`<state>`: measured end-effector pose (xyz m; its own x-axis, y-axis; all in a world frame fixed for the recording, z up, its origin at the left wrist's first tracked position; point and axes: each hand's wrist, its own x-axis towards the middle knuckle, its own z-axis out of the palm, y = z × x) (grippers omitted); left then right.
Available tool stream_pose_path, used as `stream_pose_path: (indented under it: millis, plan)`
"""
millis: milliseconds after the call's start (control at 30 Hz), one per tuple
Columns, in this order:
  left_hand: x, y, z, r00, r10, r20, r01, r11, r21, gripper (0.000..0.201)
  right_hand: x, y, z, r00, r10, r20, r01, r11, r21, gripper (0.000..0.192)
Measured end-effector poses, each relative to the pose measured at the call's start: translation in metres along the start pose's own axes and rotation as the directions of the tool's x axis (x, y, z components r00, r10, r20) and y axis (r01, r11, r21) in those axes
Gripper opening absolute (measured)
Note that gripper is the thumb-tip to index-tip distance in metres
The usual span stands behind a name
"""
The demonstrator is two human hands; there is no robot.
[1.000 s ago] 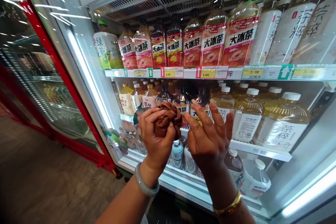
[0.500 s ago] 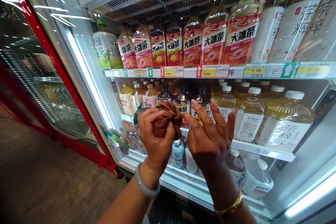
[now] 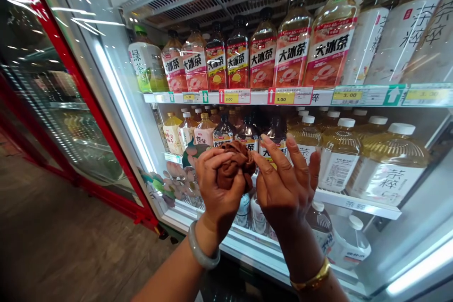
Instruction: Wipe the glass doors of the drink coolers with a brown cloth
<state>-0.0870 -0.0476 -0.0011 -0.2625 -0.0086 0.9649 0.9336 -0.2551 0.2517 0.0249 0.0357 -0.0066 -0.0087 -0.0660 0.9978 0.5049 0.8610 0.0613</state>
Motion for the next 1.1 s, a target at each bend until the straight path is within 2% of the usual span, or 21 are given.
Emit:
stream_pose_path:
  millis: [133,267,367,433,567,667,733,800,900,967,1100]
  plan:
    - [-0.015,0.008,0.009,0.997,0.058,0.050,-0.056,0.998,-0.039,0.029,0.000,0.003,0.002,1.000,-0.016,-0.023,0.016,1.000,-0.002,0.039]
    - [-0.004,0.003,0.003,0.989,0.131,0.071,-0.128,0.990,-0.053,0.031,0.006,0.005,0.000,0.998,0.020,-0.055,-0.019,1.000,0.015,0.041]
    - [0.013,-0.005,-0.006,0.999,0.033,-0.006,-0.033,0.999,0.004,0.030,0.013,0.006,-0.006,0.993,0.100,-0.068,-0.098,0.995,0.029,0.040]
    - [0.017,-0.005,-0.008,0.999,-0.018,-0.039,0.019,0.999,0.032,0.029,0.015,0.008,-0.007,0.988,0.112,-0.104,-0.112,0.994,0.002,0.041]
    - [-0.001,0.006,0.002,0.989,0.132,0.070,-0.129,0.991,-0.041,0.029,0.010,0.013,-0.002,0.994,0.079,-0.073,-0.085,0.994,-0.071,0.044]
    - [-0.017,0.013,0.010,0.977,0.148,0.154,-0.137,0.987,-0.078,0.025,0.005,0.013,0.004,0.995,0.063,-0.083,-0.069,0.996,-0.064,0.033]
    - [-0.017,0.012,0.011,0.971,0.159,0.176,-0.149,0.986,-0.073,0.025,0.003,0.012,0.004,0.993,0.071,-0.092,-0.075,0.996,-0.047,0.030]
    - [-0.007,0.008,0.008,0.972,0.182,0.146,-0.173,0.982,-0.070,0.030,0.003,0.011,0.002,0.995,0.078,-0.067,-0.081,0.996,-0.045,0.035]
    - [0.007,0.007,0.005,0.992,0.117,0.050,-0.113,0.991,-0.070,0.034,0.004,0.011,-0.001,0.997,0.069,-0.040,-0.071,0.996,-0.054,0.040]
    - [0.007,0.012,0.006,0.997,0.068,0.026,-0.067,0.995,-0.068,0.035,0.005,0.012,-0.001,0.998,0.038,-0.043,-0.041,0.997,-0.066,0.038]
    - [-0.009,0.028,0.013,0.990,0.053,0.133,-0.040,0.995,-0.093,0.029,0.006,0.015,0.000,0.996,0.003,-0.088,-0.007,0.999,-0.051,0.028]
